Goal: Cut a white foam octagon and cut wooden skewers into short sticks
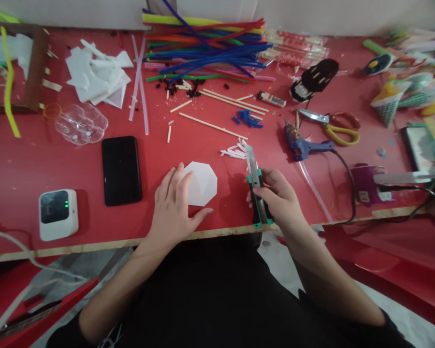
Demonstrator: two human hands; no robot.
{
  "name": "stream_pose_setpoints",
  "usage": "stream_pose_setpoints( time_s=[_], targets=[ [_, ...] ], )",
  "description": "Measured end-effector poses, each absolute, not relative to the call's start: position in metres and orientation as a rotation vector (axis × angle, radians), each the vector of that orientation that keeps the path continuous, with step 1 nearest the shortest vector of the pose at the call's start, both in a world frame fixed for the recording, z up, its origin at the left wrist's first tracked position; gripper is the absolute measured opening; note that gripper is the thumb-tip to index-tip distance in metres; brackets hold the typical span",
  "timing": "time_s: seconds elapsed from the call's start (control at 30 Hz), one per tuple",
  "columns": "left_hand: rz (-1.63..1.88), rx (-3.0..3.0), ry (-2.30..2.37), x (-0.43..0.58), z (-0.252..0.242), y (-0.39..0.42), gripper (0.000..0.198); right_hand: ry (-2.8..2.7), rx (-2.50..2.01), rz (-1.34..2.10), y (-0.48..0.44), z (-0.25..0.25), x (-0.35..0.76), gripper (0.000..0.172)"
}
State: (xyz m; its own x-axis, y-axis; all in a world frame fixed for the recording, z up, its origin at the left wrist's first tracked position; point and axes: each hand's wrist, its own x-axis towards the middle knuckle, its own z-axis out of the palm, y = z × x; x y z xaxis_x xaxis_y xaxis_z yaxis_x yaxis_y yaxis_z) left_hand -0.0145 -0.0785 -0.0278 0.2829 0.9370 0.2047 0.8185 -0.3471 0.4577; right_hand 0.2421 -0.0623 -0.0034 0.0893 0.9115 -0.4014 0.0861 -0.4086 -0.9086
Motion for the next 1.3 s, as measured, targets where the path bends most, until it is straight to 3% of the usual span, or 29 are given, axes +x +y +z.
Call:
stream_pose_setpoints(
  time_s=[0.1,0.2,0.4,0.6,0.9,1.3],
  targets=[
    [0.501,2.377,1.535,-0.016,-0.024,-0.077,0.065,-1.231,-1.611,1.376,-0.065,-0.003,0.241,0.056],
    [0.442,2.399,1.528,-0.013,-0.020,-0.079,0.053,-1.530,-1.649,1.264,-0.067,0.000,0.239,0.057],
    [0.379,2.470,1.581,0.000,-0.011,-0.084,0.072,-2.062,-1.532,0.919,-0.067,0.009,0.232,0.049],
    [0.320,2.559,1.331,0.002,-0.004,-0.070,0.068,-2.163,-1.465,0.896,-0.063,0.007,0.227,0.052],
    [0.203,2.543,1.346,0.002,-0.001,-0.065,0.057,-2.229,-1.462,0.904,-0.060,0.006,0.222,0.056],
    [0.200,2.563,1.336,0.002,0.004,-0.058,0.059,-2.326,-1.565,0.824,-0.064,0.011,0.221,0.053]
  ],
)
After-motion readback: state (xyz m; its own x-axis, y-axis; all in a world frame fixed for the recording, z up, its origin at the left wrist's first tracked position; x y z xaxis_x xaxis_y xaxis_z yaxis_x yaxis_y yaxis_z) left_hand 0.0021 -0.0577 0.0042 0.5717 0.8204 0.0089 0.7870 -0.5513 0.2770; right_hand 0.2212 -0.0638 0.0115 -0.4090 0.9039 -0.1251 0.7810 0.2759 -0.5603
